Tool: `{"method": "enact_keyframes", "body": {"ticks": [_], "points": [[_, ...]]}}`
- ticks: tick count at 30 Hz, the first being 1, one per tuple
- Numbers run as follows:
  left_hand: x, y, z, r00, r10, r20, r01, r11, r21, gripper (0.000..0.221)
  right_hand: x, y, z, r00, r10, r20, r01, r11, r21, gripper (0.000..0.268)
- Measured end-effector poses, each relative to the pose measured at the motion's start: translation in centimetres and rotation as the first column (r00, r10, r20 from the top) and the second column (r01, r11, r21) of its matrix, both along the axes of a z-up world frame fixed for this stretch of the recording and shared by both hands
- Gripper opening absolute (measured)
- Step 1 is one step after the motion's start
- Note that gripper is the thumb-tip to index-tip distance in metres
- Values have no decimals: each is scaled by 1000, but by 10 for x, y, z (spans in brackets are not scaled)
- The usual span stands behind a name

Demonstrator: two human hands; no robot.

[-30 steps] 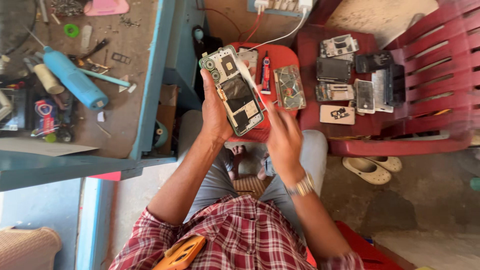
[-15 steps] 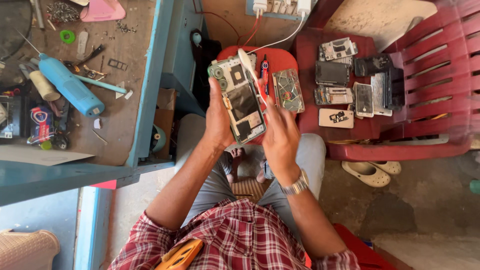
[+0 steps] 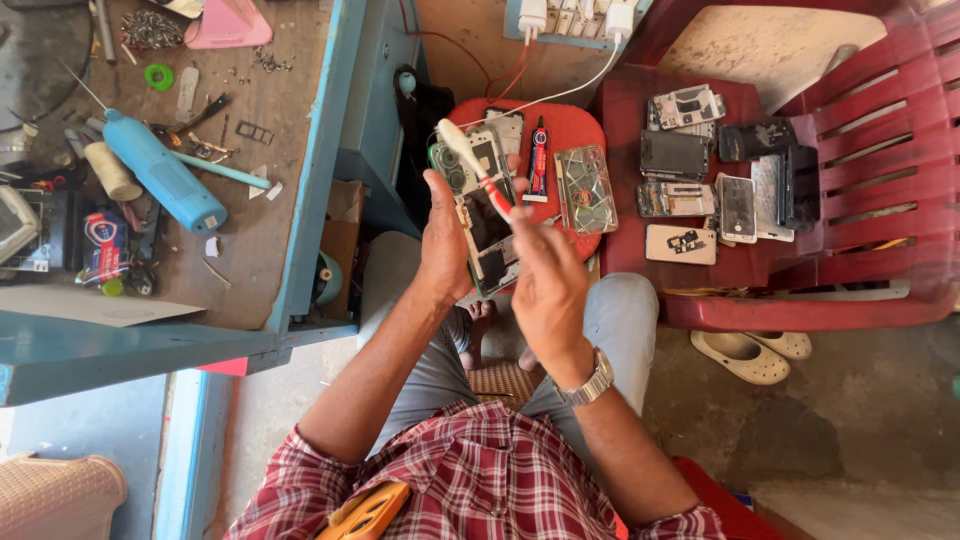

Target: The person uses a hot glue gun to apply adhesive to a green phone case, then picks up a disassembled smartphone and applies glue to its internal frame. The person then places the phone into the case and presses the edges to secure it.

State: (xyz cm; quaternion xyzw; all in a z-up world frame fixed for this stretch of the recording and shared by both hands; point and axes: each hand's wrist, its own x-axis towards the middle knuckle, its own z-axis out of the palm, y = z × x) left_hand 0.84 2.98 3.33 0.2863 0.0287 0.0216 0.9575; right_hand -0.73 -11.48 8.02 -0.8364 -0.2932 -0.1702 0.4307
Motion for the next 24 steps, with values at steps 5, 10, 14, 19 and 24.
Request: {"method": "enact_keyframes", "body": {"ticks": [5, 10, 14, 19, 24], "points": [[9, 8, 11, 987, 153, -48, -154, 988, -5, 88, -34, -14, -25, 998, 70, -1, -70, 996, -53, 58], [8, 24, 20, 977, 201, -68, -200, 980, 26, 85, -82, -58, -41, 985, 57, -163, -68, 996, -58, 52], [8, 22, 24, 982, 176, -73, -178, 984, -29, 85, -80, -79, -48, 993, -33, -114, 32, 999, -10, 49], [8, 14, 32, 974, 189, -123, -201, 976, -89, 85, -64, -67, -55, 992, -88, -87, 87, 996, -14, 33], [4, 21, 34, 990, 127, -62, -130, 990, -60, 94, -68, -68, -53, 979, -39, -199, 42, 999, 10, 42]]}}
